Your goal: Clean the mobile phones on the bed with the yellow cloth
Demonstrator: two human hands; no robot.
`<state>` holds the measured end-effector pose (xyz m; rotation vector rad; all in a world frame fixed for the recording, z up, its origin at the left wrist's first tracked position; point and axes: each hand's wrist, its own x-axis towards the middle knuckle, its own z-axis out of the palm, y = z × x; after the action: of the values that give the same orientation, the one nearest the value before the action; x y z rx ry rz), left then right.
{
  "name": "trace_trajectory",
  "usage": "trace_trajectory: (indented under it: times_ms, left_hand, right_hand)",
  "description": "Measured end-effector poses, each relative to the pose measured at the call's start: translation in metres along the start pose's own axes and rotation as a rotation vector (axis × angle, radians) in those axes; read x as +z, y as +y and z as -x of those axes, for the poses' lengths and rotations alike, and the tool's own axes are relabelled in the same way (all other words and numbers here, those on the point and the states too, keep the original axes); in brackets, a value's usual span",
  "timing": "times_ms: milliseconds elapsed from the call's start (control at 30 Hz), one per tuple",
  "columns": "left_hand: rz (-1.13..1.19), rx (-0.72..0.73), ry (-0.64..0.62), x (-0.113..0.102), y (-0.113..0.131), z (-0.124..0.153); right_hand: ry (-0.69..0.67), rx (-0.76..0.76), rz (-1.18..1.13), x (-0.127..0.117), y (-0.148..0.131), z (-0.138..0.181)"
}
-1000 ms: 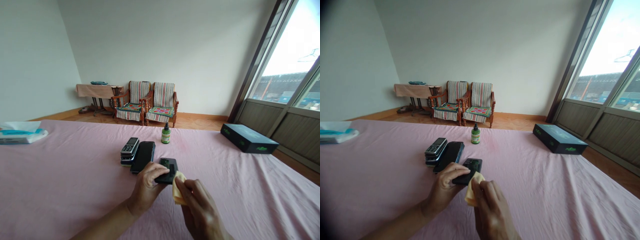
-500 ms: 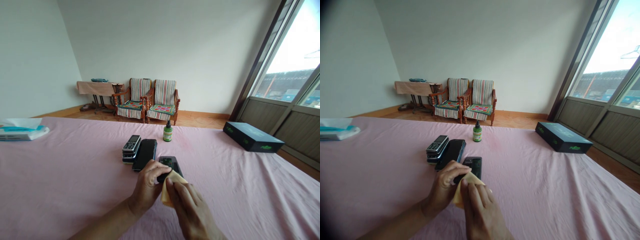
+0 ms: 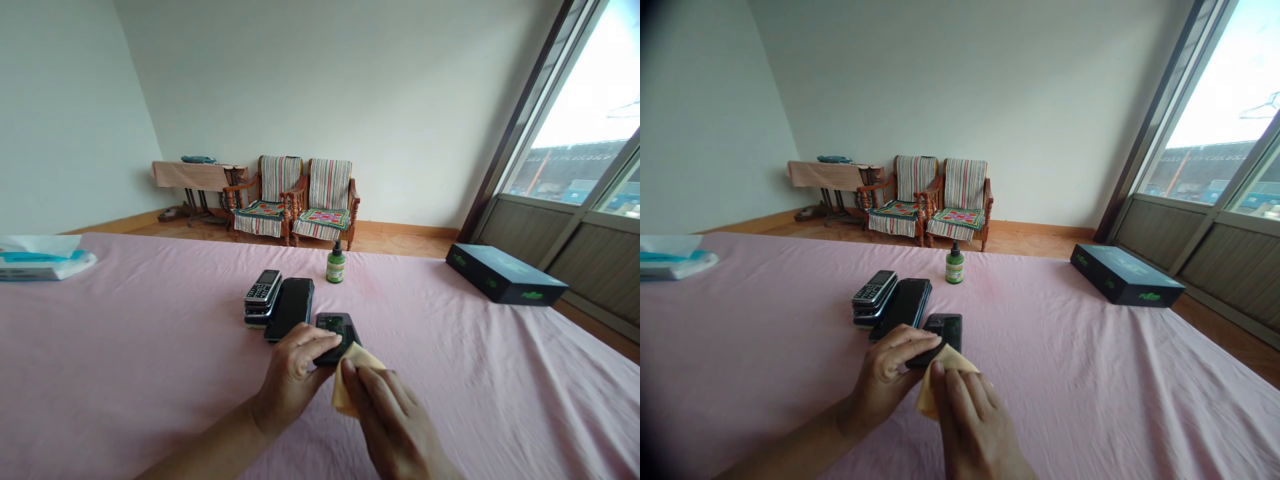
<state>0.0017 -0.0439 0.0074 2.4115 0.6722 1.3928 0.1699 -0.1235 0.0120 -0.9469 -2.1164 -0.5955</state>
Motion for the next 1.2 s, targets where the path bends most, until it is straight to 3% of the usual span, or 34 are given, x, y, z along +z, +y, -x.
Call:
trace_trajectory:
  times_ms: [433,600,900,1200]
  left_hand:
    - [-0.029,0.019,0.031,-0.003,0.002,-0.004]
    - [-0.028,0.034,0.014,-0.005,0.003,-0.004]
    - [-0.022,0.035,0.008,-0.009,0.005,-0.005]
    - [0.005,0.114,-0.07,-0.017,-0.004,-0.005]
  right_hand:
    - [-0.019,-0.026,-0.004,0.0,-0.003,-0.007]
    - [0.015,-0.112,-0.006,-0.007,-0.004,-0.002]
    - [-0.09,0.03,-0.026,-0.005,0.008,0.016]
    - [-0.063,0.092,-0.084,0.002,0.007,0.021]
